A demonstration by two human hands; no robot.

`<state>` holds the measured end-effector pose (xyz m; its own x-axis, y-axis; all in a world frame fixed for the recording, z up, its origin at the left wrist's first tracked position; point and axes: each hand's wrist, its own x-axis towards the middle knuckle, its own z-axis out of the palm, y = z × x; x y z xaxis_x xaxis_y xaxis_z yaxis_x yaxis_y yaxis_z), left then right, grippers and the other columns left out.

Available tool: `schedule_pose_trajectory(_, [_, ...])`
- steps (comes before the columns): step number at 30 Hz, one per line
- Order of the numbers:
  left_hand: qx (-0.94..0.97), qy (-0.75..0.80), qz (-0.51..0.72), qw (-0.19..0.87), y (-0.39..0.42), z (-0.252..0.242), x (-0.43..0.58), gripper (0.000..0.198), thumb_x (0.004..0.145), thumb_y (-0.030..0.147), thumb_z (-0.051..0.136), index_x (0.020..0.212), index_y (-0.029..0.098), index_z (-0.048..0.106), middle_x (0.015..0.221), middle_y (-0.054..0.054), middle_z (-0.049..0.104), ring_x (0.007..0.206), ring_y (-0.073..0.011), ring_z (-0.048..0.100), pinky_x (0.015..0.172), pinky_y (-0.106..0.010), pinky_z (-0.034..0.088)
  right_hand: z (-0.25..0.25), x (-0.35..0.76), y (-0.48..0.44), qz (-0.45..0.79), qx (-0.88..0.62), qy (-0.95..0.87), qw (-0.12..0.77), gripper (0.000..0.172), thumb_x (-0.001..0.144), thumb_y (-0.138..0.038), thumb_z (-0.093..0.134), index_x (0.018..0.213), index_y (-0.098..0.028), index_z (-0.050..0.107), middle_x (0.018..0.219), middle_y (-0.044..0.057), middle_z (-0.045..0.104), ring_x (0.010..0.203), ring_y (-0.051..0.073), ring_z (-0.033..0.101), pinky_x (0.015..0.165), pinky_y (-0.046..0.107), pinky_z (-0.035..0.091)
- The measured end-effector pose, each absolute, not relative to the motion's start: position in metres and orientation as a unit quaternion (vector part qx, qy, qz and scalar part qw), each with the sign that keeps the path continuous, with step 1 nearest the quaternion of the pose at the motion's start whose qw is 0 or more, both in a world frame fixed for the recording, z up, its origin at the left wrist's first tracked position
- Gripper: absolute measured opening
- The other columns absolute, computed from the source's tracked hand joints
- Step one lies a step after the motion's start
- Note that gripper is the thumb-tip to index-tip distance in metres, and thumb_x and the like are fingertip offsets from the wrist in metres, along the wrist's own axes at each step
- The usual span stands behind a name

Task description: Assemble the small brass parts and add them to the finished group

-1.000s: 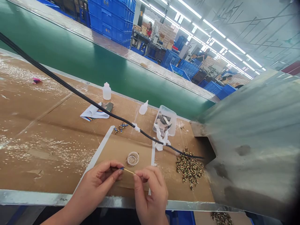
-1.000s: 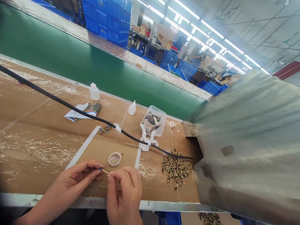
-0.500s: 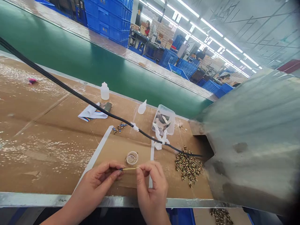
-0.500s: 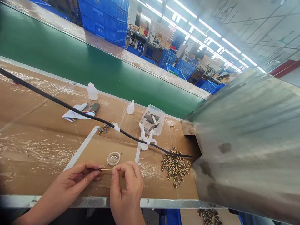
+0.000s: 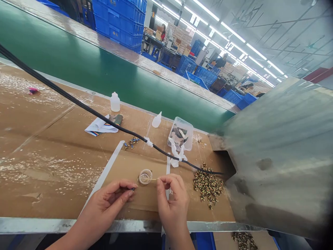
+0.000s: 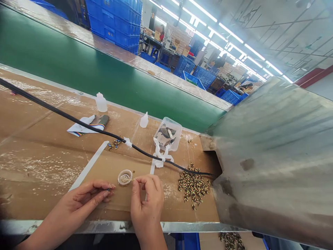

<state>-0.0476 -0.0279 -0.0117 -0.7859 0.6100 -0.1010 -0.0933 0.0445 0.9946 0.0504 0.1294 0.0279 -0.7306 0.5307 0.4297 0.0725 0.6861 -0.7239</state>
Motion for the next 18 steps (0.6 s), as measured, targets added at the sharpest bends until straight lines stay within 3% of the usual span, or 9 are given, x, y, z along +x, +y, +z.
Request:
schedule_pose_trajectory(11, [0.187,0.674,0.663,0.266,-0.029,-0.019,-0.047,0.022,0.081,0.04,0.068,0.092,0.022,0.071,0.089,-0.003,0.074,0.079,-0.0178,0.072,0.076,-0.022,0.061,0.019,0.049,0.131,0.298,-0.172,-0.886,0.31,0.01,0.092,-0.017,0.055,0.086,-0.02,0.062,0.083,0.002,0.062,0.08,0.018,0.056,0.073,0.029,0.039])
schedule_pose_trajectory(18, [0.19,0.679,0.662,0.255,-0.028,-0.01,-0.048,0.021,0.08,0.039,0.068,0.089,0.021,0.071,0.084,-0.003,0.074,0.072,-0.0168,0.072,0.071,-0.02,0.06,0.03,0.056,0.126,0.426,-0.199,-0.823,0.32,0.014,0.093,-0.02,0.054,0.081,-0.02,0.06,0.078,0.0,0.058,0.074,0.015,0.056,0.068,0.025,0.042])
